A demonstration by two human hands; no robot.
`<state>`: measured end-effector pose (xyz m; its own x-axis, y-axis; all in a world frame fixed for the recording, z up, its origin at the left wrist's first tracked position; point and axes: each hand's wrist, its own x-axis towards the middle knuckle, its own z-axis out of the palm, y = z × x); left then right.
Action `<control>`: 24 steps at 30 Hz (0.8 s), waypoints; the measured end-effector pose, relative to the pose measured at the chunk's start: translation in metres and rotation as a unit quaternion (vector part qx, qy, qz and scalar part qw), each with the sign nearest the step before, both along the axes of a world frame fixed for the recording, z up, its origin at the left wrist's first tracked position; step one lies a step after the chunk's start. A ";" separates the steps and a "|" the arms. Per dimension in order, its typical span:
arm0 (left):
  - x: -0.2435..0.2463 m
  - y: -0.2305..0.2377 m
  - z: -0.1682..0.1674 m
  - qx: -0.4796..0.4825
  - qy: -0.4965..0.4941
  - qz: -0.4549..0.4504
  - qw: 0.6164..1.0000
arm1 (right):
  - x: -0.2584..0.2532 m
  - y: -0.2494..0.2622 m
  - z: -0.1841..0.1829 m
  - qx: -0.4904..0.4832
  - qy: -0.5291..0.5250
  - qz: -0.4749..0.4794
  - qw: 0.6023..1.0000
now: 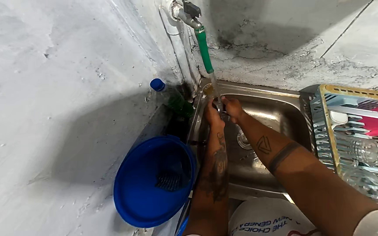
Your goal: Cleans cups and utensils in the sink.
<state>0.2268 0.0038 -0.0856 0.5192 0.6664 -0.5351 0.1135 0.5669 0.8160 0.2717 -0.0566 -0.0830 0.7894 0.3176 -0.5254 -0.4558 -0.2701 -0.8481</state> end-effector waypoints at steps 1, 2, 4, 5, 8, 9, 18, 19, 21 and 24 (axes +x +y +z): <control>-0.004 0.003 -0.003 -0.014 -0.015 0.004 1.000 | 0.001 0.004 0.005 -0.012 -0.033 0.048 0.998; -0.006 0.005 -0.006 -0.033 -0.023 0.008 0.999 | 0.002 0.006 0.011 -0.037 -0.084 0.113 0.989; -0.010 0.001 -0.017 -0.079 -0.042 0.007 0.996 | 0.004 0.006 0.028 -0.125 -0.185 0.274 0.935; -0.014 0.000 -0.019 -0.107 -0.062 -0.001 0.992 | 0.006 0.008 0.031 -0.174 -0.231 0.347 0.892; -0.014 -0.004 -0.033 -0.119 -0.098 0.005 0.988 | 0.007 0.009 0.032 -0.254 -0.334 0.443 0.792; -0.014 -0.006 -0.038 -0.115 -0.097 0.020 0.988 | 0.006 0.006 0.033 -0.256 -0.355 0.447 0.780; -0.079 -0.069 -0.064 0.244 0.100 -0.376 0.888 | -0.001 -0.026 0.034 0.179 0.110 0.004 0.978; -0.087 -0.076 -0.059 0.271 0.115 -0.464 0.835 | -0.002 -0.033 0.036 0.206 0.166 -0.014 0.964; -0.086 -0.097 -0.057 0.338 0.160 -0.570 0.732 | -0.005 -0.052 0.045 0.228 0.204 -0.005 0.952; -0.078 -0.121 -0.105 0.495 0.182 -0.645 0.554 | -0.006 -0.095 0.085 0.212 0.149 0.040 0.965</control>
